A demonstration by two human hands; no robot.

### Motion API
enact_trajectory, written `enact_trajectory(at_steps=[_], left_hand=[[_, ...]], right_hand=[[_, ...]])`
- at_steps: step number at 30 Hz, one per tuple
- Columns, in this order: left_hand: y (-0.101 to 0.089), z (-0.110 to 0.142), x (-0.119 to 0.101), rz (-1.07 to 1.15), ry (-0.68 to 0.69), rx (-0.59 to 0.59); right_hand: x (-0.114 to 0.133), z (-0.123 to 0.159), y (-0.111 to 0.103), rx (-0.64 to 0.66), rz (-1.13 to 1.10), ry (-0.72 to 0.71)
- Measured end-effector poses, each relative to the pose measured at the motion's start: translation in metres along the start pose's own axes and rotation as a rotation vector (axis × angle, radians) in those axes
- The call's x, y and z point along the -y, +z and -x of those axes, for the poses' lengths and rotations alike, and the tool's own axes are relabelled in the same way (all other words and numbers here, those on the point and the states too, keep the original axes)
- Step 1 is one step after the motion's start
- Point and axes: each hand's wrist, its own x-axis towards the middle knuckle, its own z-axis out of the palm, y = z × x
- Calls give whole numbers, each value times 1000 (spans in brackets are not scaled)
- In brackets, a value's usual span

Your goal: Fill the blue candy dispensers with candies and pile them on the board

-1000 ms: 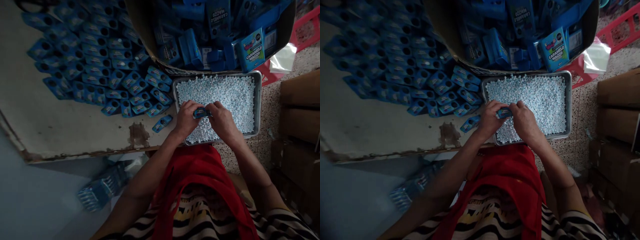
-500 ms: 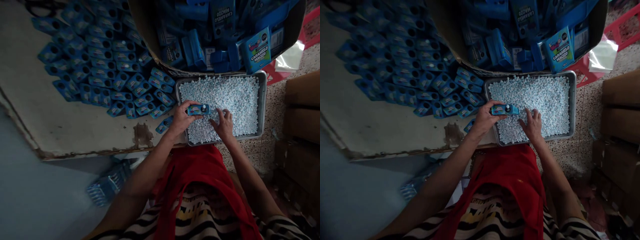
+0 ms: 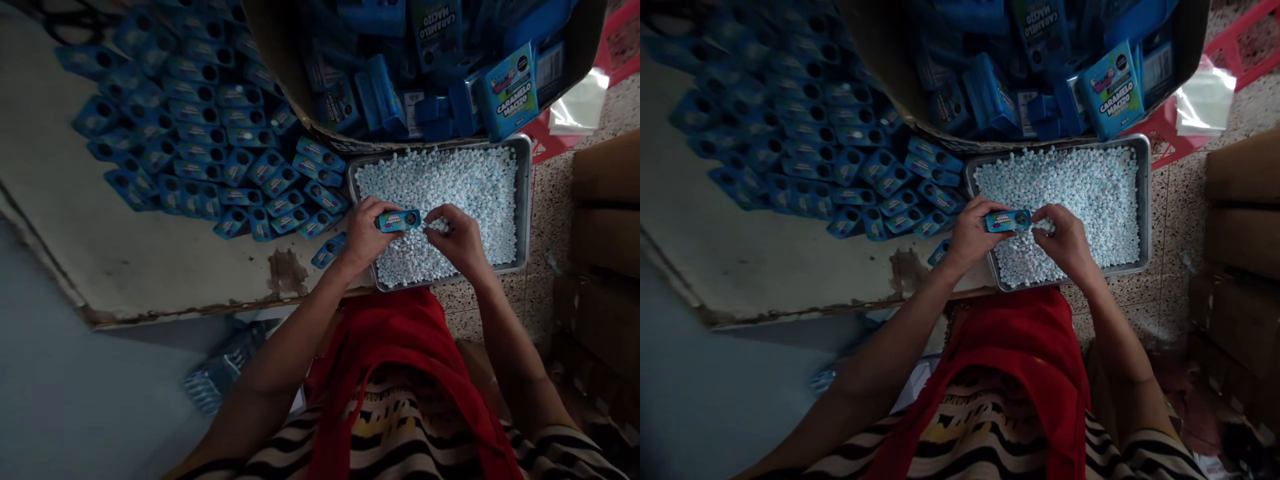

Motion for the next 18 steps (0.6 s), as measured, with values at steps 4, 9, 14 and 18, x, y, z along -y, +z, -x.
enact_trajectory(at_steps=[4, 9, 14, 18], left_hand=[[1, 2, -2, -3, 32, -5], [2, 4, 2, 60, 21, -33], [11, 4, 12, 237, -28, -129], [23, 6, 18, 422, -79, -109]], right_hand=[[19, -8, 10, 55, 33, -67], [1, -8, 21, -94, -165, 57], [-51, 10, 17, -230, -262, 332], [-74, 26, 5, -138, 321, 253]])
